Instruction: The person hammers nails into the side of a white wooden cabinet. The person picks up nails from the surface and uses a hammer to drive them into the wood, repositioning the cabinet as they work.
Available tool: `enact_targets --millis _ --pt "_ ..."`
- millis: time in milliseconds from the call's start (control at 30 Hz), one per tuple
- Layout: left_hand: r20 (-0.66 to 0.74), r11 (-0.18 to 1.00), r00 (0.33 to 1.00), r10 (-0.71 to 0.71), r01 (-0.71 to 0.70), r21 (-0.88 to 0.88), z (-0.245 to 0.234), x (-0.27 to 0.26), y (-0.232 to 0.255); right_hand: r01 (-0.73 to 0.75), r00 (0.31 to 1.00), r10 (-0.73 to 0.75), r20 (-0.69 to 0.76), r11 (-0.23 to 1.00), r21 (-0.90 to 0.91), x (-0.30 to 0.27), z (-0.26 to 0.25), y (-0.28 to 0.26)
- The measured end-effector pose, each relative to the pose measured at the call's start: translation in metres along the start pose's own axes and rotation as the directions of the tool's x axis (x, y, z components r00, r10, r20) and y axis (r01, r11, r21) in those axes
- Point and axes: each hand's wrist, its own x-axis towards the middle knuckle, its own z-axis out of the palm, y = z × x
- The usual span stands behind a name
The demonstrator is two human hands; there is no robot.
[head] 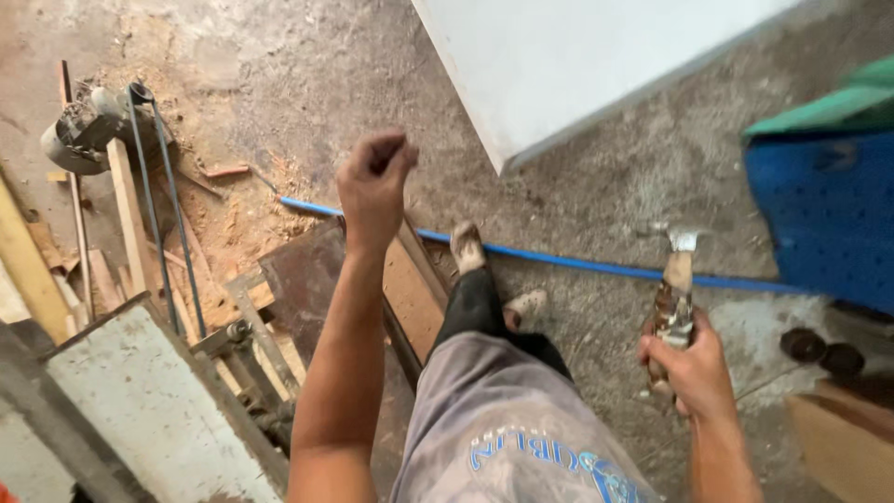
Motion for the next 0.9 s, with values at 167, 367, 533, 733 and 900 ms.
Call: enact_targets --millis 167,367,533,733,900 --pt "-0.052 0.980 0.989 -0.136 0.127 -0.153 0.009 -0.009 -0.017 0.083 0.994 -0.080 0.075 0.996 -0.036 0.011 0.001 -0.007" --pt "0.128 0.979 0.973 0.192 -0.198 0.038 0.057 0.004 0.001 0.256 0.964 -0.266 -0.025 0.947 -0.194 -0.007 0.030 -0.081" --pt "0.201 0.831 0.840 0.505 -0.535 0.148 0.086 0.027 0.005 0.289 0.946 -0.323 0.008 0.836 -0.467 0.003 0.051 -0.131" --pt "0.237 0.902 0.886 0.399 -0.425 0.069 0.085 0.018 -0.007 0.429 0.888 -0.422 0.181 0.622 -0.655 0.023 0.051 -0.148" --pt "0.197 0.925 0.913 0.357 -0.375 0.064 0.087 0.017 -0.009 0.486 0.865 -0.442 0.238 0.616 -0.620 0.030 0.060 -0.160"
